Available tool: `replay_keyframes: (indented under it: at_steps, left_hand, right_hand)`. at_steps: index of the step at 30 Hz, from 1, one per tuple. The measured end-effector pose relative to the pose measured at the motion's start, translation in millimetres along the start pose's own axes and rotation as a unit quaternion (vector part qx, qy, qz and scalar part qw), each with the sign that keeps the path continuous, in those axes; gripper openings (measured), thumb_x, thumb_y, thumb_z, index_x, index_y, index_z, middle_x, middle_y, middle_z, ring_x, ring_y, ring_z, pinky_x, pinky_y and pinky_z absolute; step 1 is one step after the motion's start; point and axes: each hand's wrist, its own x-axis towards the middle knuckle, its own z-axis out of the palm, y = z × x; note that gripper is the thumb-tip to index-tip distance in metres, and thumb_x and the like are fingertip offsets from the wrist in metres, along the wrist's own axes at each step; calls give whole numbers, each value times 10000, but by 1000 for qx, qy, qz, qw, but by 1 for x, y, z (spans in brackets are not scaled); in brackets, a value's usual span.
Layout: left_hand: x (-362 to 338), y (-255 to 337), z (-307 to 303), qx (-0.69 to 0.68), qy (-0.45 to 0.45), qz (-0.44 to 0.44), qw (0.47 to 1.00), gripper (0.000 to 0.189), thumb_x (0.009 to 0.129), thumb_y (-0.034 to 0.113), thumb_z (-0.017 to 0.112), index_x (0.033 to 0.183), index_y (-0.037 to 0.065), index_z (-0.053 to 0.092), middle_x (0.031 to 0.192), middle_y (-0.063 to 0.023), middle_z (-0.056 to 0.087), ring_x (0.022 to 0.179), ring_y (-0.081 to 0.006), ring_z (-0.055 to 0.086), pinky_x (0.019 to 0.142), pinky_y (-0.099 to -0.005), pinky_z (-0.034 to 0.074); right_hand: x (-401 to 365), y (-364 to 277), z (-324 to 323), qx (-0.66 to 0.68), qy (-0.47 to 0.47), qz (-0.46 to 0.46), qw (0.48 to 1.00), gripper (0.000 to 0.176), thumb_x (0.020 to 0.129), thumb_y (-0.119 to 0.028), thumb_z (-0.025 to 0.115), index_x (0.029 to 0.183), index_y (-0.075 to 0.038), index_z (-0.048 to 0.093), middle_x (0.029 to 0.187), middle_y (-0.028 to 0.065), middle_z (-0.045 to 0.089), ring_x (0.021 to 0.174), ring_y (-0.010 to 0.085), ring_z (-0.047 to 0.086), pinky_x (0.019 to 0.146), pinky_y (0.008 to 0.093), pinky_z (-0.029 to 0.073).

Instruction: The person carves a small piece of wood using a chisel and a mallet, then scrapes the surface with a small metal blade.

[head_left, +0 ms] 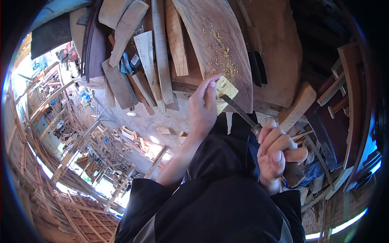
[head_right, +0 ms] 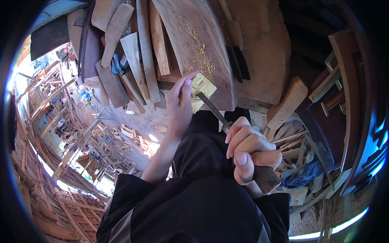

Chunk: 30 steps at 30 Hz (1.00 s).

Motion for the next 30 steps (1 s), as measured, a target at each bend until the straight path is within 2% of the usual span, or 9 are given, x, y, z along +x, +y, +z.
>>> replay_keyframes:
  at_steps: [2,5,9,17,20,21,24,29,30]
  left_hand:
    - [0,5,0,-11,-1,-22,1000,265,1049,148,495,1211,31,669,939,-157,706,839,-148,642,777,-286,488]
    - [-5,7,6,-14,14,-38,999,273,1047,139,485,1216,21,663,995,-172,714,885,-178,659,817,-298,490]
    - [-7,9,10,-14,34,-36,999,293,1049,142,462,1219,6,657,1056,-186,708,944,-213,656,885,-317,483]
    - [-12,2,20,-82,84,-27,993,319,1056,160,448,1219,-30,646,1066,-150,705,976,-179,635,904,-305,472]
    - [-12,-4,24,-100,90,-36,990,320,1057,160,449,1217,-37,644,1053,-144,704,962,-163,629,889,-302,477]
    - [-14,-5,27,-114,99,-44,988,319,1058,159,449,1216,-39,642,1047,-142,703,951,-155,627,878,-301,480]
    - [-17,-5,27,-157,92,-72,981,310,1061,156,453,1223,-35,637,1039,-138,703,930,-144,625,857,-296,485]
    - [-18,-11,29,-130,86,-58,986,297,1066,162,459,1239,-2,636,1005,-143,711,908,-142,640,833,-296,496]
    - [-20,-10,27,-88,75,-80,990,295,1068,168,461,1242,8,637,988,-148,713,901,-147,647,826,-298,499]
  right_hand:
    - [-5,6,1,-23,25,-8,999,192,985,-131,519,887,-166,358,627,-29,429,535,84,452,661,329,403]
    - [-13,14,1,-7,64,-72,995,160,968,-107,550,919,-116,399,640,27,509,510,139,524,584,341,452]
    - [-19,20,5,-17,83,-96,992,160,963,-111,553,944,-116,395,636,33,514,509,137,532,598,338,459]
    - [-34,31,10,-29,99,-143,984,155,945,-83,558,944,-103,404,649,30,556,523,165,573,612,381,491]
    - [-48,29,23,-67,72,-178,979,219,892,-75,646,838,-94,435,732,71,637,608,196,641,651,402,531]
    - [-52,20,20,-94,-6,-149,984,246,840,-21,682,802,-98,451,765,78,643,671,214,658,680,419,551]
    - [-58,17,30,-128,-38,-152,979,265,802,26,695,789,-98,462,775,68,630,694,231,648,700,435,560]
    - [-43,6,21,-125,-58,-136,981,211,838,-11,693,812,-96,502,773,68,634,705,220,656,705,436,553]
    - [-38,1,22,-112,-2,-118,987,171,893,-62,652,849,-99,490,732,56,612,662,196,632,675,413,534]
